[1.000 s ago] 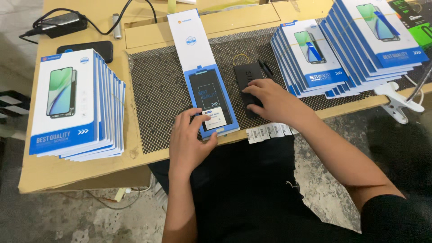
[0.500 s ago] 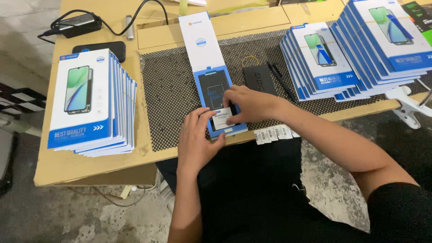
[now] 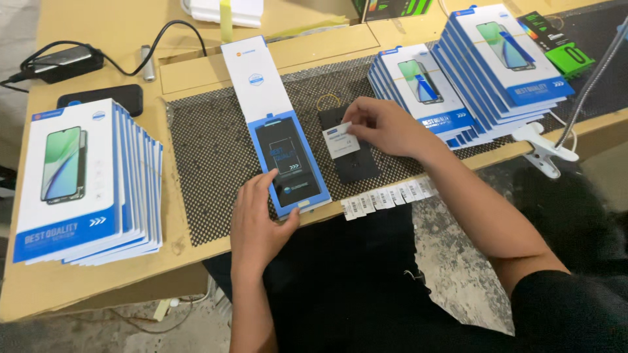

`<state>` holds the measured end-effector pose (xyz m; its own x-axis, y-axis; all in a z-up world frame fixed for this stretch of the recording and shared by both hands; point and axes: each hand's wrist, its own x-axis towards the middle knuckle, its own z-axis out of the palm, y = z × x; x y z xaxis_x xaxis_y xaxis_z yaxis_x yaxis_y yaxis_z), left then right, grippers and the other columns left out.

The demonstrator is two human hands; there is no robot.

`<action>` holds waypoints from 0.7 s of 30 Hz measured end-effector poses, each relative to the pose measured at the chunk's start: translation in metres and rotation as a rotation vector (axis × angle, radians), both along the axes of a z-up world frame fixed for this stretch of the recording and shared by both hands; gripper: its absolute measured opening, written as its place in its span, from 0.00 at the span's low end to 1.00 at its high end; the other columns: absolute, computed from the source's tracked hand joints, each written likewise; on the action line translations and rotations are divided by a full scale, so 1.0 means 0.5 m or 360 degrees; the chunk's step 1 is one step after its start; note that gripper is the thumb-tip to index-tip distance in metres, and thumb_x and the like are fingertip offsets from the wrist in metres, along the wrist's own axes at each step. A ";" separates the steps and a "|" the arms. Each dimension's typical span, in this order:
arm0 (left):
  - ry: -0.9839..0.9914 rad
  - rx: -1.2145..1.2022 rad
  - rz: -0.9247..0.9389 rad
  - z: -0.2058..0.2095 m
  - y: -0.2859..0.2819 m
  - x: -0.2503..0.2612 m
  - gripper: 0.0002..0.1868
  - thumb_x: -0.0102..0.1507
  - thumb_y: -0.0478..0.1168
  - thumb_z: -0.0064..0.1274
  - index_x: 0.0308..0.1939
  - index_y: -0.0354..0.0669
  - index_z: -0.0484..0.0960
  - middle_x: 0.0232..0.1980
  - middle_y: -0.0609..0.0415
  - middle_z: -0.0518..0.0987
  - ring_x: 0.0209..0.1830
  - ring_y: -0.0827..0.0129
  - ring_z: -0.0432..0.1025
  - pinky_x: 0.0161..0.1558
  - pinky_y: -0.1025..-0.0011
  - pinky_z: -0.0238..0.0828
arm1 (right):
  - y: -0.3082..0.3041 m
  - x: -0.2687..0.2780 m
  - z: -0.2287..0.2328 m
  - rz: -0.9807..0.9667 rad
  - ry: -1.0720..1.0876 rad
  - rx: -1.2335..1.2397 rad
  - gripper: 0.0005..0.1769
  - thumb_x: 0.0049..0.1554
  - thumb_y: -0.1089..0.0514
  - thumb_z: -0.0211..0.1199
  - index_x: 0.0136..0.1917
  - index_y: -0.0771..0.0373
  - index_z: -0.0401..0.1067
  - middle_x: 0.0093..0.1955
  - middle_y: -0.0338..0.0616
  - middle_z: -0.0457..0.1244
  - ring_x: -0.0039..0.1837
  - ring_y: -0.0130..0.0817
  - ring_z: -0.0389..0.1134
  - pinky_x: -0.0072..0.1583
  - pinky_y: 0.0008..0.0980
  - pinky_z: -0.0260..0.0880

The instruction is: The person opens a box containing a phone screen replacement, removes the screen, and peels off protective films from both sides. They then place the screen back into the box, add a small black pouch, and close the box. The person repeats this process with a second box.

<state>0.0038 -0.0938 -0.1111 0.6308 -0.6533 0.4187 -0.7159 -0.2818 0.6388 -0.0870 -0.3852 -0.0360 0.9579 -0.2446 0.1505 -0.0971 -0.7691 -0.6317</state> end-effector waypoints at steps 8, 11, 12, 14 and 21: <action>0.0116 0.0102 0.0024 0.021 -0.003 -0.006 0.38 0.54 0.41 0.64 0.68 0.43 0.72 0.59 0.43 0.75 0.62 0.45 0.69 0.56 0.48 0.68 | -0.009 -0.011 -0.053 -0.0201 0.0119 -0.0211 0.13 0.60 0.61 0.64 0.58 0.66 0.74 0.48 0.56 0.70 0.52 0.53 0.73 0.51 0.47 0.74; 0.0102 0.0089 0.0033 0.021 -0.002 -0.006 0.38 0.54 0.42 0.64 0.68 0.43 0.72 0.59 0.43 0.75 0.62 0.45 0.69 0.55 0.48 0.69 | 0.000 -0.010 -0.058 -0.0199 0.0103 -0.0372 0.14 0.61 0.61 0.64 0.60 0.66 0.74 0.54 0.56 0.67 0.58 0.56 0.71 0.54 0.49 0.74; 0.0098 0.0084 0.0028 0.019 -0.002 -0.006 0.38 0.54 0.42 0.64 0.68 0.43 0.72 0.59 0.43 0.75 0.63 0.45 0.69 0.55 0.48 0.69 | 0.005 -0.014 -0.057 -0.0195 0.0091 -0.0450 0.14 0.61 0.61 0.64 0.61 0.64 0.74 0.58 0.54 0.65 0.62 0.56 0.70 0.57 0.50 0.75; 0.0105 0.0098 0.0029 0.015 -0.001 -0.004 0.37 0.54 0.44 0.64 0.68 0.44 0.73 0.60 0.44 0.75 0.63 0.46 0.68 0.56 0.48 0.68 | 0.012 -0.019 -0.061 -0.0112 0.0118 -0.0498 0.15 0.60 0.59 0.64 0.60 0.63 0.74 0.57 0.55 0.66 0.59 0.56 0.70 0.55 0.50 0.75; -0.0049 0.0286 0.0148 0.033 -0.010 -0.011 0.48 0.56 0.60 0.65 0.73 0.37 0.68 0.74 0.29 0.64 0.79 0.32 0.50 0.77 0.39 0.30 | 0.024 -0.027 -0.073 0.0014 0.0160 -0.0516 0.19 0.58 0.55 0.67 0.60 0.65 0.74 0.59 0.59 0.64 0.62 0.66 0.66 0.59 0.55 0.71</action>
